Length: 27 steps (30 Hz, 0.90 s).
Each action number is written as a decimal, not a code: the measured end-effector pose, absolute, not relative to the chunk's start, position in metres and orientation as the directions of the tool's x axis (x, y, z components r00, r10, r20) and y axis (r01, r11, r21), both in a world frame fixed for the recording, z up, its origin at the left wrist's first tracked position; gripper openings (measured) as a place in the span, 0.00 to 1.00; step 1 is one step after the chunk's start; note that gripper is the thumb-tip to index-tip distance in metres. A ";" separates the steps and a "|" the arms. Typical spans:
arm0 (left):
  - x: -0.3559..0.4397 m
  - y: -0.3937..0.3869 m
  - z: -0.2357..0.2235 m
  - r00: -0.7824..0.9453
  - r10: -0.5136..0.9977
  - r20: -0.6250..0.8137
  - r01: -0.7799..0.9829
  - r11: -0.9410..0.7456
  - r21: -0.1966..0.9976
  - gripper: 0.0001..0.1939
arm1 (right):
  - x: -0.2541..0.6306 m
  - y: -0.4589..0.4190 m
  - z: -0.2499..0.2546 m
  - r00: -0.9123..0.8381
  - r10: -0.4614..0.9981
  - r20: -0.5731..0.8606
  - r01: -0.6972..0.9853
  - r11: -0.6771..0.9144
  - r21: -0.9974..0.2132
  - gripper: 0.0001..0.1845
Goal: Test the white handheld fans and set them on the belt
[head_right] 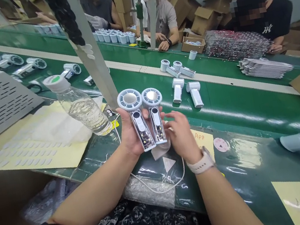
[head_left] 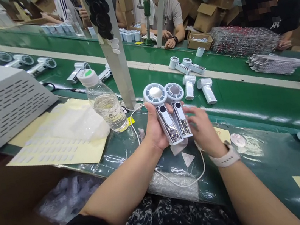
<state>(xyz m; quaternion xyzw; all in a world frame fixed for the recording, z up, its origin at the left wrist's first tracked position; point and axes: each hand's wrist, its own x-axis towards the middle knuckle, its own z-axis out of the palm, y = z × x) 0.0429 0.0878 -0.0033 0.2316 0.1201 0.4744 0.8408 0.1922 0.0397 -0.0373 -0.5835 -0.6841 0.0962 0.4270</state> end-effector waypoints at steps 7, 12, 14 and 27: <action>0.049 0.066 -0.013 0.809 0.583 0.074 -0.516 0.645 0.564 0.37 | 0.221 0.009 0.025 0.352 0.780 0.517 0.533 0.287 -0.796 0.06; 0.053 0.058 -0.027 0.908 0.406 0.108 -0.377 0.675 0.635 0.39 | 0.211 0.008 0.027 0.230 0.963 0.140 0.061 0.130 -0.990 0.24; 0.054 0.058 -0.030 0.911 0.396 0.119 -0.369 0.648 0.666 0.39 | 0.213 0.006 0.024 0.099 0.995 0.024 -0.091 0.033 -0.995 0.31; 0.053 0.052 -0.024 0.894 0.435 0.108 -0.363 0.563 0.743 0.40 | 0.205 0.003 0.006 0.294 0.940 0.174 0.023 0.175 -0.984 0.20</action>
